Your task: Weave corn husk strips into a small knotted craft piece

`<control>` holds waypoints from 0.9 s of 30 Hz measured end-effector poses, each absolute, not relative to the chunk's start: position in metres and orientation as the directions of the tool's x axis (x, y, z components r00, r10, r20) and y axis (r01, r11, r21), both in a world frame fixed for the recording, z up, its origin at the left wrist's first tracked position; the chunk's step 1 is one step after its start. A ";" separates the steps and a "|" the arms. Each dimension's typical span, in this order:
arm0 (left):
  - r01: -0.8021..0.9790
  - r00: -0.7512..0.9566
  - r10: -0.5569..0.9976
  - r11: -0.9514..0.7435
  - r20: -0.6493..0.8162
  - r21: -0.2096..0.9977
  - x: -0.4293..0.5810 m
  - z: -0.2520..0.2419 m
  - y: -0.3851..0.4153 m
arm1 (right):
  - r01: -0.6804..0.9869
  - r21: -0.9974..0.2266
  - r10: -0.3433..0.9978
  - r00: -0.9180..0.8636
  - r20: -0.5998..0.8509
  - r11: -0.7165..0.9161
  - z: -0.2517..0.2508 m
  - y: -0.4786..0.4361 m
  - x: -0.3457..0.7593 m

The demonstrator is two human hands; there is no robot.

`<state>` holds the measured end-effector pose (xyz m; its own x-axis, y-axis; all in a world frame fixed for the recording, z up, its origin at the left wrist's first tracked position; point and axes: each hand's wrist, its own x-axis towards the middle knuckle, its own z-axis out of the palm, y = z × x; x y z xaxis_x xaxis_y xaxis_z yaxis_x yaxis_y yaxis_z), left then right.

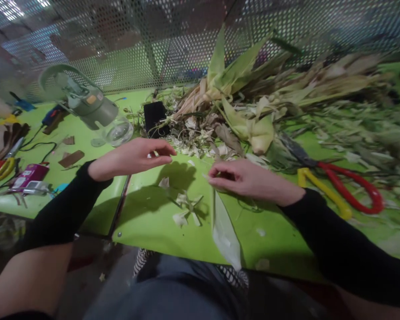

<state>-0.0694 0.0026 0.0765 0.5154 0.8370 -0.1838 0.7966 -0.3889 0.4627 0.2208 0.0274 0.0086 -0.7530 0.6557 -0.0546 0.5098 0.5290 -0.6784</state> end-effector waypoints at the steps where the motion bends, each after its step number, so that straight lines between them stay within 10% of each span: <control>1: 0.804 0.497 0.857 -0.395 -0.138 0.445 -0.064 0.074 0.008 | 0.516 -0.668 0.650 -0.757 -0.063 0.536 0.009 0.028 0.221; 11: 0.795 0.579 0.798 -0.507 -0.168 0.335 -0.002 0.046 0.020 | 0.669 -0.569 0.851 -0.514 0.112 0.479 0.011 0.042 0.235; 17: 0.478 0.875 0.392 -0.792 -0.284 0.381 0.026 0.036 0.018 | 0.709 -0.579 0.902 -0.414 0.120 0.402 0.023 0.042 0.238; 27: 0.641 0.765 0.613 -0.702 -0.197 0.308 0.046 0.037 0.029 | 0.713 -0.593 0.926 -0.262 0.272 0.376 0.016 0.051 0.254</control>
<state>0.0455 0.0289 0.0374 0.7655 0.6127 -0.1966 0.6415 -0.7025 0.3082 0.2544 0.0514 0.0156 -0.2622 0.9259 0.2719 0.7125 0.3758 -0.5926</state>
